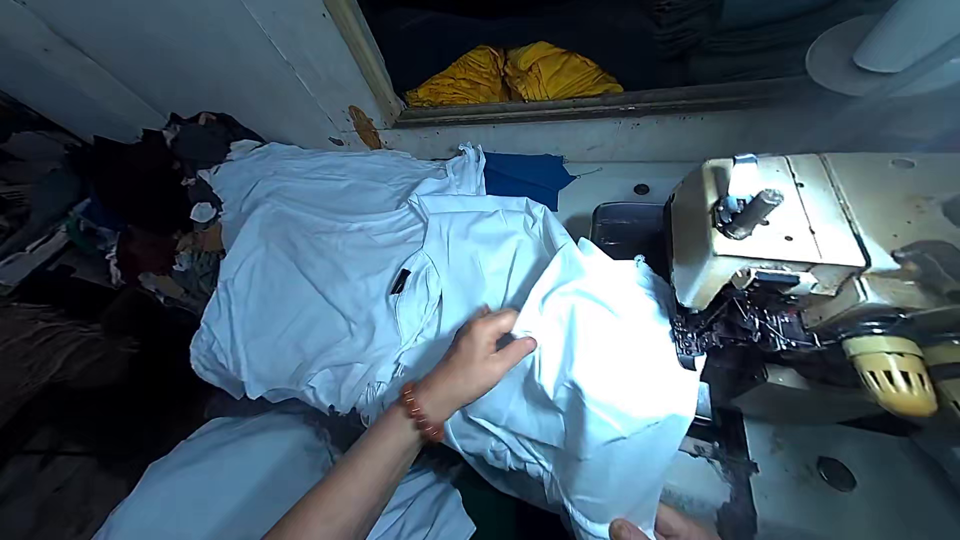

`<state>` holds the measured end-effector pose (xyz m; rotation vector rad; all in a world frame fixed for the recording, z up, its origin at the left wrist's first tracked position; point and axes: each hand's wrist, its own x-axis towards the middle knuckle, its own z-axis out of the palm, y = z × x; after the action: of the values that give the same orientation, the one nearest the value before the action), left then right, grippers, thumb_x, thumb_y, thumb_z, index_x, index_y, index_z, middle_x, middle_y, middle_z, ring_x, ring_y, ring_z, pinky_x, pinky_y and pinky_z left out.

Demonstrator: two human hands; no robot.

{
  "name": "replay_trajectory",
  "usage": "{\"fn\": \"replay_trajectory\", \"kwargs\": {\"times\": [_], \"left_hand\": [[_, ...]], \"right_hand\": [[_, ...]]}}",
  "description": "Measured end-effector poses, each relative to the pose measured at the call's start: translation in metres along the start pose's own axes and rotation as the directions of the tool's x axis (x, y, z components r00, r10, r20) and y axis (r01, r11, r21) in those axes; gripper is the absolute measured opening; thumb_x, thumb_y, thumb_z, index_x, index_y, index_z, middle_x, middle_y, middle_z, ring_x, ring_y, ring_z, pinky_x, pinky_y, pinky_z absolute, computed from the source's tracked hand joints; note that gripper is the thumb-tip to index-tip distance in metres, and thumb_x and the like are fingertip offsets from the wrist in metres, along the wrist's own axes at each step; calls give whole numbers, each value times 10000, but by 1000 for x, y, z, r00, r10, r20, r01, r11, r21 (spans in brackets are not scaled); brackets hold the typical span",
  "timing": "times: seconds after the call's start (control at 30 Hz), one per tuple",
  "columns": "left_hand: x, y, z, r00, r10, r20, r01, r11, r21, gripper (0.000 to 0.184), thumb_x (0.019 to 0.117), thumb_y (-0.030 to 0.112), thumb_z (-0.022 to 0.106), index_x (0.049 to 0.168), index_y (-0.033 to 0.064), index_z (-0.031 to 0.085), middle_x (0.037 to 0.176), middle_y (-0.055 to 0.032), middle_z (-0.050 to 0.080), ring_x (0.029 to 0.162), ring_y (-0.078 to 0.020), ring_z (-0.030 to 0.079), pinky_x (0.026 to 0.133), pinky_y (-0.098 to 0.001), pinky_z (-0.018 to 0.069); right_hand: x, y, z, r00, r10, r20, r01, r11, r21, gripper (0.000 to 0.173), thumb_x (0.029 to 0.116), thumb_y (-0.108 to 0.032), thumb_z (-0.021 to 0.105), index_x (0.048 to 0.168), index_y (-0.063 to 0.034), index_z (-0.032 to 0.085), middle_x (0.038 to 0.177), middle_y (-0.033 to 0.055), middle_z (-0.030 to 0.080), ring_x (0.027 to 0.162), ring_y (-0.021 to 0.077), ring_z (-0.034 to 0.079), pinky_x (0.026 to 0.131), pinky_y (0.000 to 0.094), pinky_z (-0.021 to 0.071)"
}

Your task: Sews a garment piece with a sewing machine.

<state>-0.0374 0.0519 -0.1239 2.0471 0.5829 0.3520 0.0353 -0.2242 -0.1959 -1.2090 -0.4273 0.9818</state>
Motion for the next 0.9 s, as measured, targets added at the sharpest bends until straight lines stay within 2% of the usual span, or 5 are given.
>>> {"fn": "replay_trajectory", "kwargs": {"times": [0.17, 0.33, 0.47, 0.63, 0.9], "left_hand": [[-69, 22, -17, 936, -246, 251, 328, 355, -876, 189, 1023, 227, 604, 1091, 136, 756, 1015, -80, 767, 941, -144, 751, 863, -332, 623], [-98, 0, -10, 877, -473, -82, 429, 849, -309, 89, 1003, 39, 593, 993, 57, 680, 792, -11, 696, 692, -46, 639, 643, -201, 527], [-119, -7, 17, 914, 330, -235, -194, 866, 461, 324, 885, 182, 661, 1145, -9, 687, 1117, -138, 720, 1037, -219, 688, 900, -409, 564], [-130, -6, 77, 819, 573, 7, -509, 722, 469, 257, 1003, 201, 559, 1229, 139, 667, 1186, -71, 699, 1108, -194, 638, 1005, -357, 473], [-90, 26, 57, 909, 350, -228, -303, 928, 216, 146, 924, 194, 644, 865, 75, 704, 781, 23, 659, 719, 27, 598, 628, -115, 492]], "right_hand": [[-13, 0, 4, 999, -9, -36, 8, 999, -44, 213, 869, 87, 659, 908, -101, 750, 809, -81, 766, 737, -10, 710, 717, 214, 604], [-22, 6, 4, 997, -67, -34, 66, 997, -35, 193, 868, 39, 664, 896, -125, 761, 803, -89, 757, 723, -10, 700, 687, 198, 596], [-28, 6, 1, 988, -152, 17, 153, 987, -39, 147, 880, -41, 700, 911, -166, 771, 829, -108, 757, 749, -27, 697, 700, 179, 593], [-36, -13, 0, 978, -151, 143, 160, 985, -56, 176, 897, -21, 692, 922, -182, 760, 840, -145, 748, 771, -66, 678, 717, 159, 577], [-30, -8, -8, 969, -149, 199, 156, 988, -20, 108, 904, 8, 684, 876, -79, 741, 790, -113, 729, 738, -79, 645, 693, 156, 542]]}}
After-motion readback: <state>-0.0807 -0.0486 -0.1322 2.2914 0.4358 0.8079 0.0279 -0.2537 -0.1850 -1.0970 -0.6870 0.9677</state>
